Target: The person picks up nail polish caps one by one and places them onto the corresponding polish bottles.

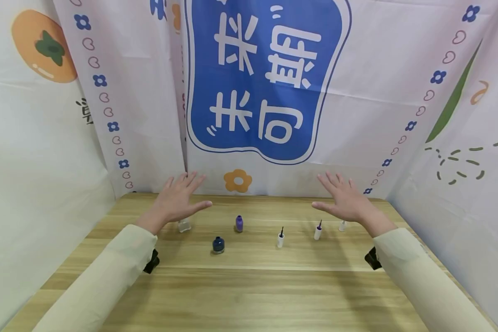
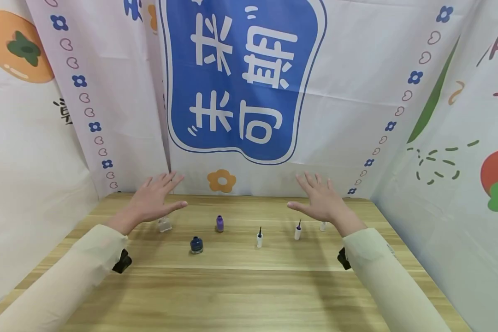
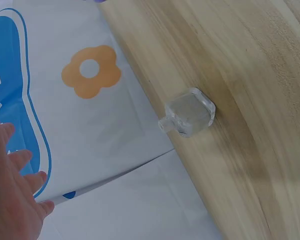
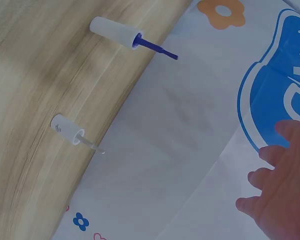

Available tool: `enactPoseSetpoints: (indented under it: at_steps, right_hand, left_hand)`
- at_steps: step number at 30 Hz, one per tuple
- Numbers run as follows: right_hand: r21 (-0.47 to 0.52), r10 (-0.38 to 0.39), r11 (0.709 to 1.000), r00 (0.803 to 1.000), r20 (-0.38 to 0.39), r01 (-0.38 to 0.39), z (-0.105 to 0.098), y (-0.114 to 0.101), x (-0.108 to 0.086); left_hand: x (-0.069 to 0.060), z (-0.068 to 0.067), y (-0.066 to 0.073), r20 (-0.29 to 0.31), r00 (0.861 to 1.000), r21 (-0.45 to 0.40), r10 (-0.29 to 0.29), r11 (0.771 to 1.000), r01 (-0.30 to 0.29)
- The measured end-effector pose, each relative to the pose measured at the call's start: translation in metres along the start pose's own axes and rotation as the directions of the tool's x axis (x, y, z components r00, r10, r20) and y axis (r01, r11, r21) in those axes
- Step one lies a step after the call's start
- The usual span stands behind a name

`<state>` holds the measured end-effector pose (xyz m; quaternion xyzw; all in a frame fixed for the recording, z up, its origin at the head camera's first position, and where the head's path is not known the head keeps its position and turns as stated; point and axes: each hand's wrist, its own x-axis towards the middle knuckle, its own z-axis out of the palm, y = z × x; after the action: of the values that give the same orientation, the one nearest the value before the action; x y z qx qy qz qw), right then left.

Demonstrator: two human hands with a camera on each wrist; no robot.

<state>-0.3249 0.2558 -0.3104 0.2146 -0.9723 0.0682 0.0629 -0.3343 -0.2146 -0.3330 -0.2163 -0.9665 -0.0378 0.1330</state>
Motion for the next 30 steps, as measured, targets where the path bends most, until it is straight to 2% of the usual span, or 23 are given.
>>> enactPoseSetpoints:
  at_steps: [8, 15, 20, 24, 27, 30]
  right_hand:
    - [0.099, 0.004, 0.995, 0.997, -0.072, 0.003, -0.007, -0.004, -0.006]
    - [0.175, -0.014, 0.984, 0.984, -0.177, 0.045, -0.003, -0.008, -0.014]
    - [0.226, -0.042, 0.968, 0.957, -0.287, 0.110, 0.003, -0.012, -0.018]
    - [0.301, -0.049, 0.939, 0.934, -0.355, 0.164, 0.010, -0.017, -0.021]
    - [0.363, -0.045, 0.912, 0.927, -0.372, 0.190, 0.017, -0.022, -0.023]
    - [0.422, -0.031, 0.886, 0.931, -0.363, 0.194, 0.024, -0.026, -0.024]
  left_hand:
    - [-0.003, -0.005, 0.002, -0.072, 0.997, -0.072, 0.008, 0.997, -0.013]
    - [-0.011, 0.001, 0.001, -0.142, 0.990, -0.180, -0.016, 0.984, -0.010]
    - [-0.018, 0.004, 0.001, -0.167, 0.984, -0.284, -0.063, 0.959, 0.013]
    - [-0.023, 0.007, 0.003, -0.137, 0.985, -0.369, -0.103, 0.928, 0.046]
    - [-0.026, 0.010, 0.004, -0.125, 0.986, -0.413, -0.110, 0.909, 0.049]
    - [-0.029, 0.014, 0.006, -0.133, 0.985, -0.446, -0.108, 0.894, 0.038]
